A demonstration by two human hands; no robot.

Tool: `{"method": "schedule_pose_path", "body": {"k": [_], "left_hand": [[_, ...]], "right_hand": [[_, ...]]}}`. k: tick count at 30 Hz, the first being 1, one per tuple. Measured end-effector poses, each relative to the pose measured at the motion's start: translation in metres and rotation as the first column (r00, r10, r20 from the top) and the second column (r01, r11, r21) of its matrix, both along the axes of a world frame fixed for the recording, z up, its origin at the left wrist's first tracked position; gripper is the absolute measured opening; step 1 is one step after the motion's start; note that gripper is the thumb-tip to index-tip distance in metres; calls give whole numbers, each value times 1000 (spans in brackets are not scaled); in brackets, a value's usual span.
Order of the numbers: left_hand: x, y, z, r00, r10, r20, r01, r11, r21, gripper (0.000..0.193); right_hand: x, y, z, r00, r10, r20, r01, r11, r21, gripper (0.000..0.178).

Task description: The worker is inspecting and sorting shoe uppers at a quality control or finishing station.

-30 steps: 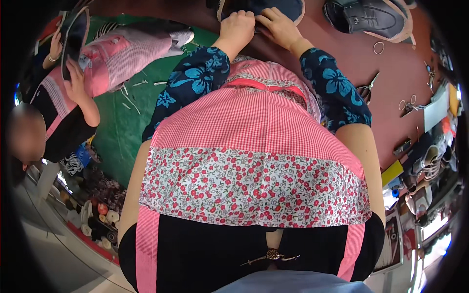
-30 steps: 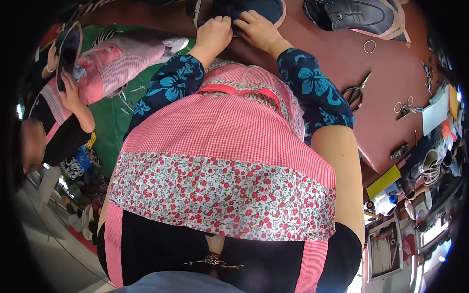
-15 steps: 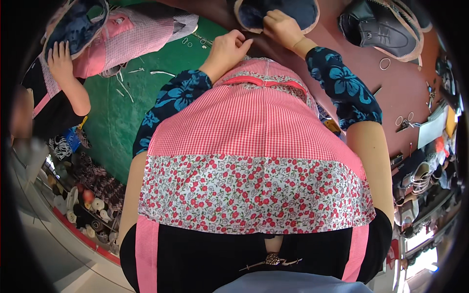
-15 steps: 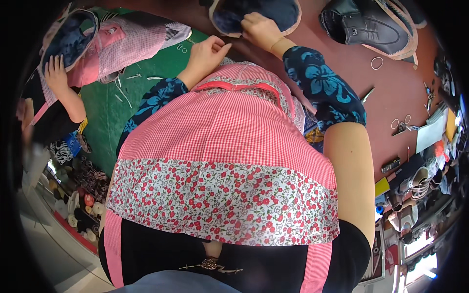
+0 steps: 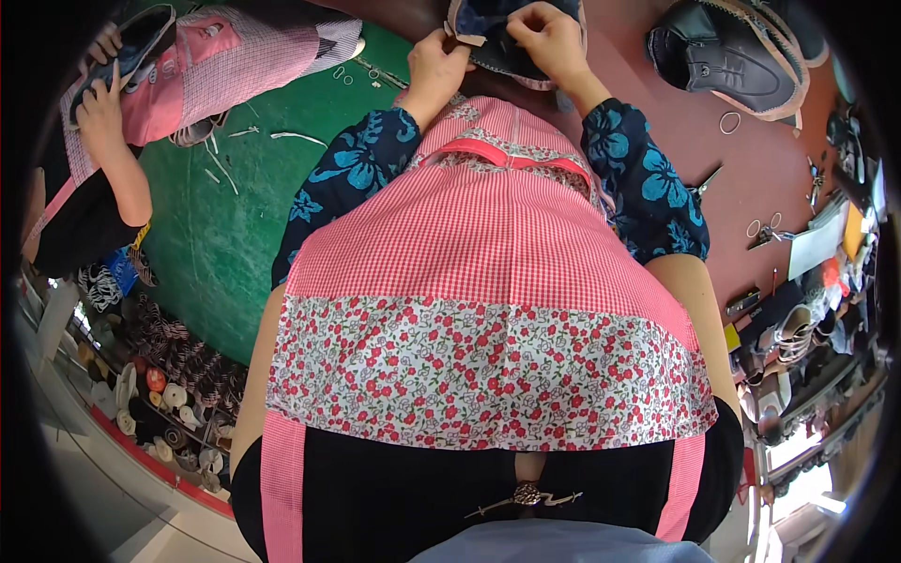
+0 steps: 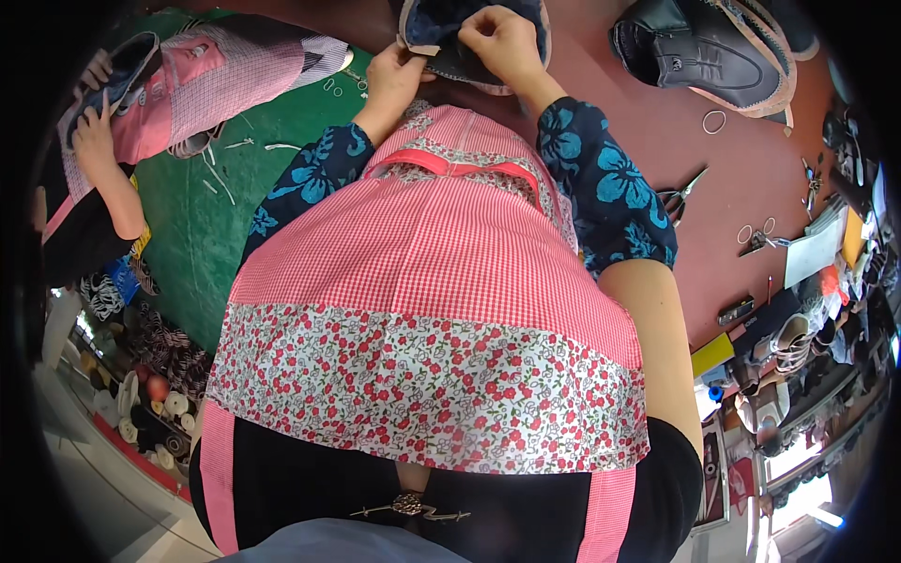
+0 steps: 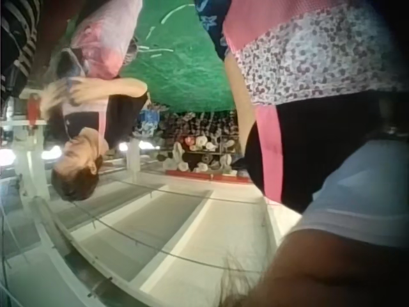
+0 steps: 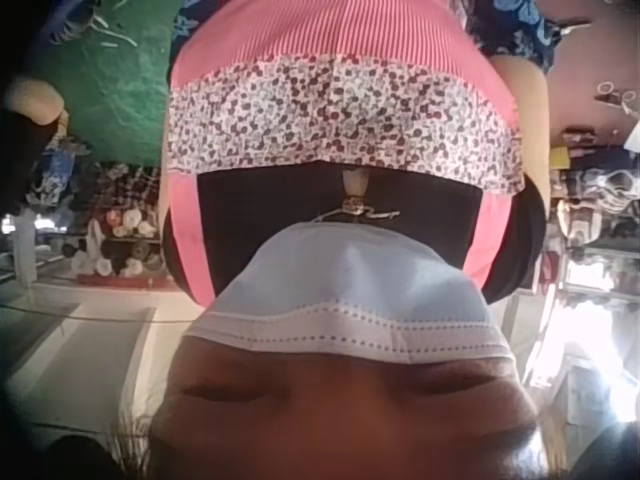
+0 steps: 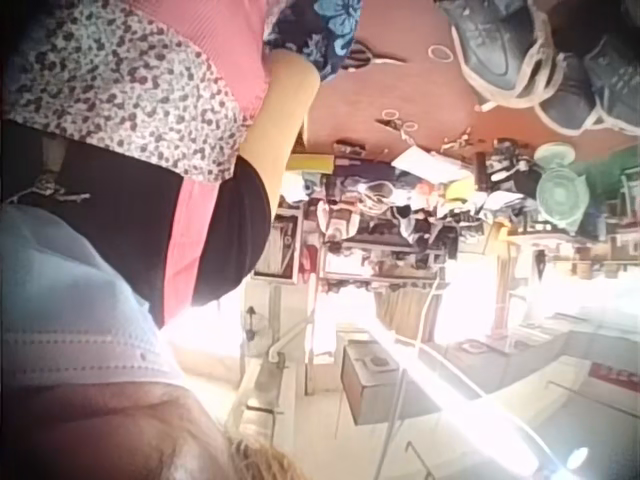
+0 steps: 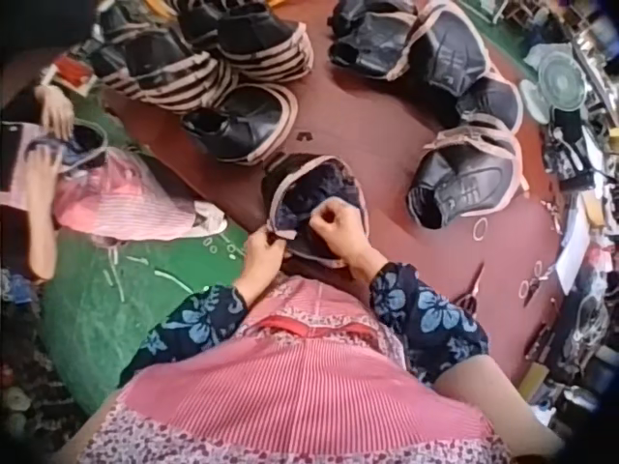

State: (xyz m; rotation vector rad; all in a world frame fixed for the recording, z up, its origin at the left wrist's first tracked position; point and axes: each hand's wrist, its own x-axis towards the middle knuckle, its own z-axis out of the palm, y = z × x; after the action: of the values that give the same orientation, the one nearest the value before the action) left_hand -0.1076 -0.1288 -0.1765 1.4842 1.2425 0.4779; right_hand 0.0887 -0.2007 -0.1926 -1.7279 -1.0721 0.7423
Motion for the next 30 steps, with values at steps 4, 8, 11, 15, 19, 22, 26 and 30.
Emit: {"method": "schedule_pose_path", "body": {"k": [4,8,11,15,19,22,26,30], "left_hand": [[-3,6,2,985,-69,-161,106,967,232,33],[-4,11,-13,994,70,-78,-55,981,184,33],[13,5,-14,995,101,-25,-102,994,-29,30],[15,6,-5,996,54,-71,-48,995,90,23],[15,4,12,995,99,-27,-101,991,-86,21],[16,5,8,999,31,-40,-28,998,63,22],[6,11,3,996,86,14,-85,995,-55,22],[17,11,16,998,1,-58,-1,1000,9,23]], "right_hand": [[-24,-8,21,980,40,-196,-58,995,-87,19],[-42,-10,26,995,43,-95,-40,998,38,20],[-32,-14,37,953,50,299,-88,989,117,46],[-43,-7,45,921,66,383,-84,996,30,61],[-37,-3,43,939,23,343,-34,999,24,61],[-39,4,39,886,33,462,-12,999,-49,65],[-46,3,60,894,51,446,-30,998,-55,67],[-41,1,48,884,18,468,24,996,-83,65]]}}
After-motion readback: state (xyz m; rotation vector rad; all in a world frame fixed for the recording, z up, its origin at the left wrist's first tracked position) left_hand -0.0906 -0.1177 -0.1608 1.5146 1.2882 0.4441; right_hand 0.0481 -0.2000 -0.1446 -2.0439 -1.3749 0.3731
